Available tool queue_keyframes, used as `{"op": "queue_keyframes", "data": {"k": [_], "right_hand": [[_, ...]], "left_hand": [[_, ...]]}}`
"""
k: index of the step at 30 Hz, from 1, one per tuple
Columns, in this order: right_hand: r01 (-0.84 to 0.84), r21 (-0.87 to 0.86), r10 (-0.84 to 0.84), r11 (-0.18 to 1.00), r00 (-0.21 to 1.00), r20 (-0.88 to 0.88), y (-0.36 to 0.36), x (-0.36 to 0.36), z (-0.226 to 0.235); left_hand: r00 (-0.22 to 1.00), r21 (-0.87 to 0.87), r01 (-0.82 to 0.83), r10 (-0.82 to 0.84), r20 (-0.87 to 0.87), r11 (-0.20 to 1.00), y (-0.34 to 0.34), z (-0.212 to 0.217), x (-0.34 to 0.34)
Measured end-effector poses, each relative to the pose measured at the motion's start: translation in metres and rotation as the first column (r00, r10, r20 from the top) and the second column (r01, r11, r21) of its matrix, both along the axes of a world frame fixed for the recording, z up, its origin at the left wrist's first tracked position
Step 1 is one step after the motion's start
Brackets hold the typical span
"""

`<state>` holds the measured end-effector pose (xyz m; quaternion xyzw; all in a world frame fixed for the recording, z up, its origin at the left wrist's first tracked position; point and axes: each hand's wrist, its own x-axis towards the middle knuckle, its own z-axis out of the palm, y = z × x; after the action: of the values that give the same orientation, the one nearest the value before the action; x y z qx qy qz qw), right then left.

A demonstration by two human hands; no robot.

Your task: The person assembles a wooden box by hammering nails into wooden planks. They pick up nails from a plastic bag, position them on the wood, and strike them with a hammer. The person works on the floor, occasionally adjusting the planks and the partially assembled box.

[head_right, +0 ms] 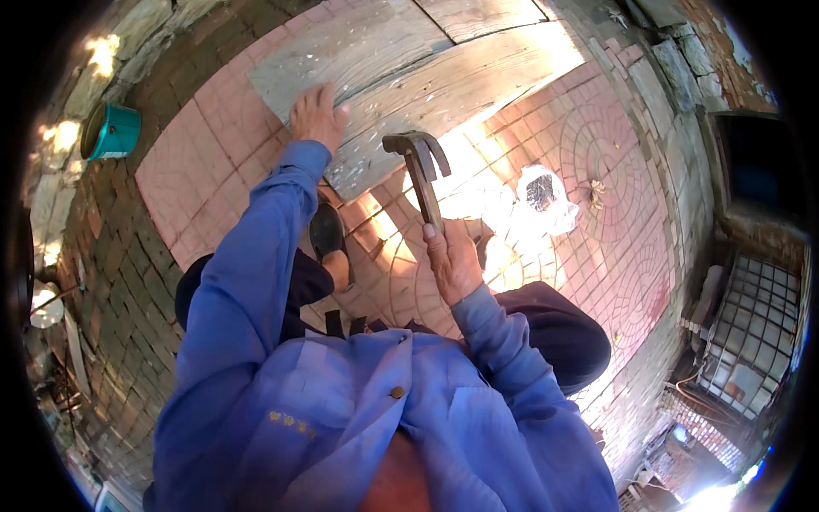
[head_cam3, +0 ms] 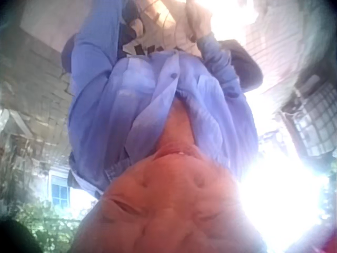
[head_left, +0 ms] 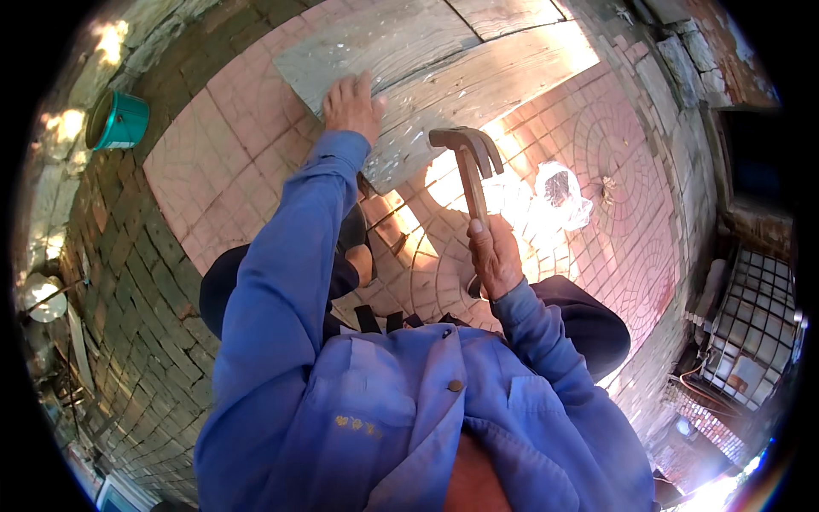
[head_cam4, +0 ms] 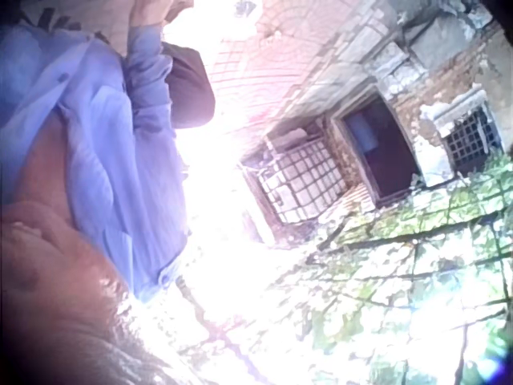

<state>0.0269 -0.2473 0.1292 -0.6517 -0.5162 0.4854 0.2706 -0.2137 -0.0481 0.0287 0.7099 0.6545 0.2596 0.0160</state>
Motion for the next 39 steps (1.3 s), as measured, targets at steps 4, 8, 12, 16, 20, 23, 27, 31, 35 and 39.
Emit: {"op": "queue_keyframes", "data": {"k": [4, 8, 12, 16, 20, 23, 27, 31, 35, 39], "right_hand": [[-0.053, 0.019, 0.053, 0.998, 0.999, 0.011, 0.012, -0.002, 0.019], [-0.121, 0.17, 0.119, 0.978, 0.993, 0.02, 0.024, -0.013, 0.063], [-0.177, 0.148, 0.167, 0.973, 0.983, 0.077, 0.014, -0.006, 0.014], [-0.246, 0.025, 0.237, 0.969, 0.953, 0.191, 0.019, -0.001, -0.015], [-0.191, 0.135, 0.177, 0.972, 0.978, 0.105, 0.026, -0.008, 0.014], [-0.142, 0.037, 0.14, 0.989, 0.988, 0.061, 0.041, -0.015, 0.066], [-0.082, 0.389, 0.166, 0.917, 0.968, -0.186, 0.034, -0.009, 0.069], [-0.338, 0.22, 0.284, 0.915, 0.928, 0.243, 0.018, -0.004, -0.02], [-0.193, 0.009, 0.187, 0.981, 0.962, 0.199, 0.031, -0.008, 0.001], [-0.029, -0.003, 0.029, 1.0, 0.999, 0.03, 0.05, -0.018, 0.065]], "left_hand": [[0.987, -0.017, -0.01, 0.007, -0.158, 1.0, -0.006, -0.023, 0.006], [0.983, -0.053, -0.026, 0.016, -0.185, 0.998, -0.008, -0.025, 0.003], [0.978, -0.034, -0.024, 0.016, -0.207, 0.999, -0.002, -0.027, 0.007], [0.981, -0.033, -0.03, 0.023, -0.191, 0.999, -0.002, -0.026, 0.006], [0.987, -0.029, -0.024, 0.019, -0.161, 0.999, -0.002, -0.023, 0.004], [0.983, -0.039, -0.014, 0.007, -0.182, 0.999, -0.004, -0.03, 0.004], [0.986, -0.027, -0.015, 0.011, -0.167, 1.0, -0.007, -0.031, 0.002], [0.985, -0.045, -0.023, 0.015, -0.173, 0.999, -0.004, -0.028, 0.008], [0.986, -0.048, -0.04, 0.031, -0.163, 0.998, -0.004, -0.03, 0.003], [0.989, -0.062, -0.024, 0.015, -0.149, 0.998, -0.007, -0.029, 0.008]]}}
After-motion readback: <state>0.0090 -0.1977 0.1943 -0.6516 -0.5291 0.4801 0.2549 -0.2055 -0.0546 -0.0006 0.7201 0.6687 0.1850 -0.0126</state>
